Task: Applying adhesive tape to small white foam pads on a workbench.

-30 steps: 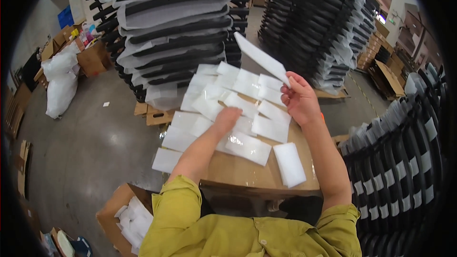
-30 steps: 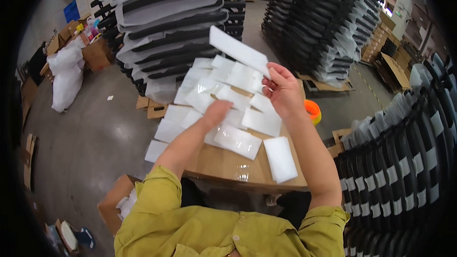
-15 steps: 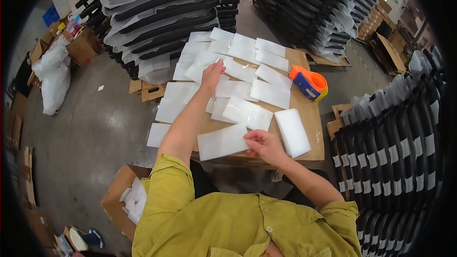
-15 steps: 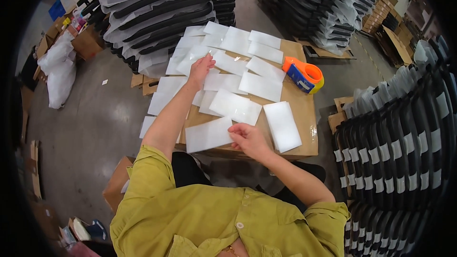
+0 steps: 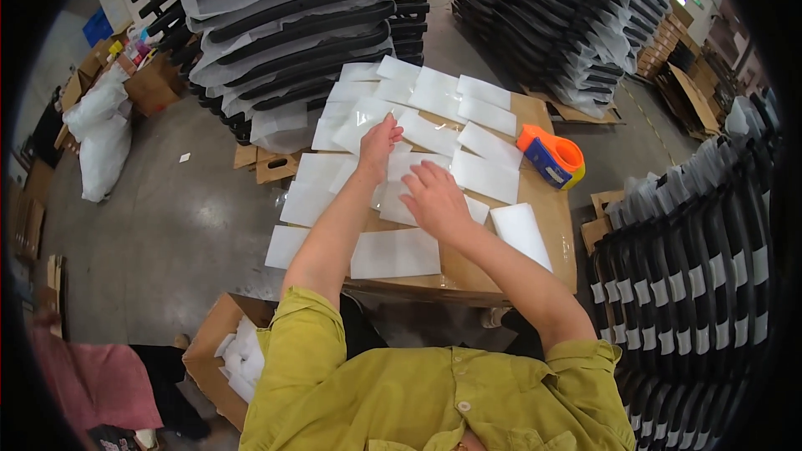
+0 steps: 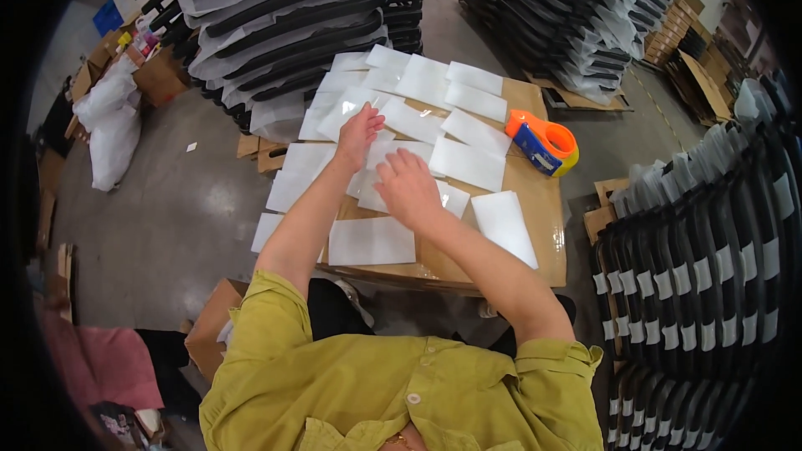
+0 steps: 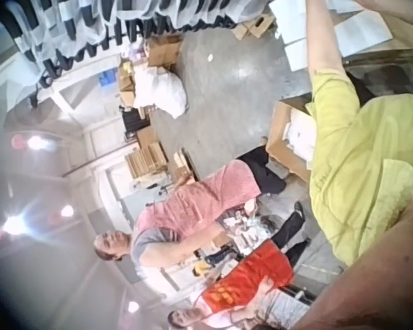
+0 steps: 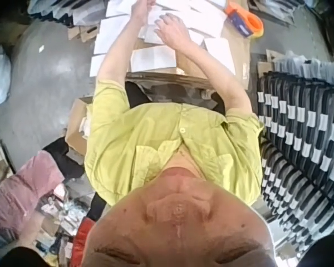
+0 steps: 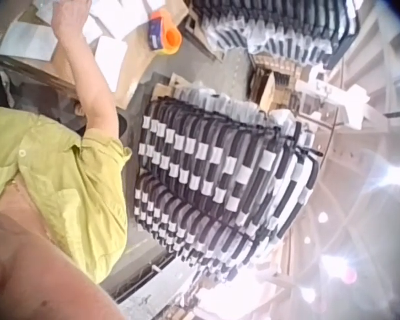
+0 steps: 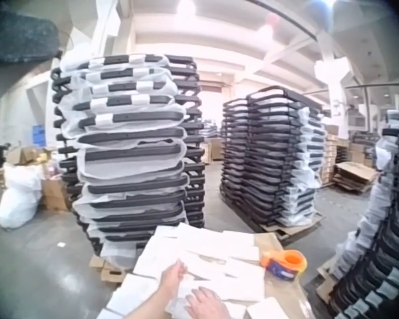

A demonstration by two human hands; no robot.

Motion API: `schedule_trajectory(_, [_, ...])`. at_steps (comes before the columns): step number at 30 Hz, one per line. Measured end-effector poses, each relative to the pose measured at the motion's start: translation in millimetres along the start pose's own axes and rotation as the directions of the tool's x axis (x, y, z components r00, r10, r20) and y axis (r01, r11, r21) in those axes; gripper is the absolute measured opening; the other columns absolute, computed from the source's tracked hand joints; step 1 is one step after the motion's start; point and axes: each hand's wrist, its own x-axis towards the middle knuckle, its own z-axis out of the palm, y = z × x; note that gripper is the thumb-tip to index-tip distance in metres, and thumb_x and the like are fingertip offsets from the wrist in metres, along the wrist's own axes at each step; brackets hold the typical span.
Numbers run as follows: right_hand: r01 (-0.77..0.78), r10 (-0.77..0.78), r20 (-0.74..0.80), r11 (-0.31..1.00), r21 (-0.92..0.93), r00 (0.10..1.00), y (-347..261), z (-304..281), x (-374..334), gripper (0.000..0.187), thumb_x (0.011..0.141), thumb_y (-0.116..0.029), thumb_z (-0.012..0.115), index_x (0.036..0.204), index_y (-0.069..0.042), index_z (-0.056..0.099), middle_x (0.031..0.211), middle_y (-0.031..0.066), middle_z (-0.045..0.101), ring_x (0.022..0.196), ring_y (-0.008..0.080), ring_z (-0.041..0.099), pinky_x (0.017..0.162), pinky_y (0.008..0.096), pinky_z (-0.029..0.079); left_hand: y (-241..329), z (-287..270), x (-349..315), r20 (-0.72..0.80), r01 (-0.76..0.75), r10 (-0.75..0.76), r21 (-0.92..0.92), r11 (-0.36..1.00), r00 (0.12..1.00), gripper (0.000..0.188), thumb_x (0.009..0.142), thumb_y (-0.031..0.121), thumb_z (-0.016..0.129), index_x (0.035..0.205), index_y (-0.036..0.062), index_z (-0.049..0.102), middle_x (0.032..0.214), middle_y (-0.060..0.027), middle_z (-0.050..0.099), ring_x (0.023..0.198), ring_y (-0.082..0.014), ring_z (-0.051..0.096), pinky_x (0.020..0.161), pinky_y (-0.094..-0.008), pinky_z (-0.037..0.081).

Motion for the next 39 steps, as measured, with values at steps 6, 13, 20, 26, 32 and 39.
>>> schedule_trajectory(6, [-0.163,0.14,0.21,0.982,0.096,0.968,36,29,2,0.025,0.085,-0.028,0.048,0.097,-0.007,0.055,0.108,0.0105,0.053,0.106,0.0299,0.044,0.089,0.0416,0.034,2,-7,5,0.008,0.034,-0.033,-0.133,0.991,0.999,0.054,0.081,0.045,0.052,0.113,0.0018,0.048,0.103,-0.0078,0.057,0.09,-0.0144,0.052,0.085,-0.0275,0.036])
schedule_trajectory(13, [-0.218,0.174,0.396,0.974,0.067,0.901,31,25,10,0.028,0.087,-0.028,0.046,0.104,-0.007,0.054,0.115,0.0103,0.051,0.11,0.0307,0.044,0.091,0.0411,0.034,41,-54,15,-0.056,-0.022,-0.011,-0.556,0.831,0.998,0.049,0.082,0.045,0.051,0.107,0.0032,0.048,0.103,-0.0108,0.057,0.094,-0.0216,0.055,0.086,-0.0336,0.041])
schedule_trajectory(20, [-0.233,0.185,0.367,0.968,0.092,0.912,43,16,18,0.024,0.086,-0.028,0.046,0.087,-0.007,0.058,0.094,0.0087,0.058,0.094,0.0258,0.051,0.082,0.0382,0.037,92,-81,-94,-0.11,-0.255,0.235,-0.226,0.94,0.966,0.036,0.088,0.031,0.048,0.104,-0.0005,0.05,0.096,-0.0107,0.059,0.086,-0.0185,0.057,0.081,-0.0302,0.045])
schedule_trajectory(26, [-0.105,0.099,0.04,0.969,0.224,0.994,36,-23,17,0.018,0.082,-0.021,0.054,0.078,-0.005,0.062,0.076,0.0141,0.06,0.079,0.0267,0.057,0.077,0.0348,0.04,56,-131,-189,-0.363,-0.307,0.326,0.109,0.945,0.873,0.028,0.088,0.022,0.051,0.101,-0.0027,0.055,0.09,-0.0091,0.061,0.078,-0.0135,0.058,0.073,-0.0246,0.046])
schedule_trajectory(32, [-0.281,0.306,0.076,0.709,0.647,0.949,57,-21,11,0.028,0.083,-0.025,0.051,0.091,0.0,0.063,0.085,0.0158,0.063,0.079,0.0248,0.059,0.072,0.0305,0.044,32,-110,-233,-0.322,-0.302,0.364,0.229,0.926,0.874,0.022,0.086,0.015,0.053,0.097,-0.003,0.058,0.087,-0.0065,0.061,0.077,-0.0108,0.057,0.073,-0.0222,0.045])
schedule_trajectory(39, [-0.297,0.389,0.103,0.479,0.826,0.915,70,-70,13,0.035,0.087,-0.029,0.047,0.096,0.002,0.061,0.096,0.0084,0.062,0.093,0.0167,0.054,0.085,0.0261,0.038,29,-54,-247,-0.14,-0.357,0.418,0.327,0.875,0.898,0.021,0.084,0.011,0.055,0.099,-0.0025,0.057,0.087,-0.004,0.061,0.079,-0.009,0.056,0.072,-0.0207,0.044])
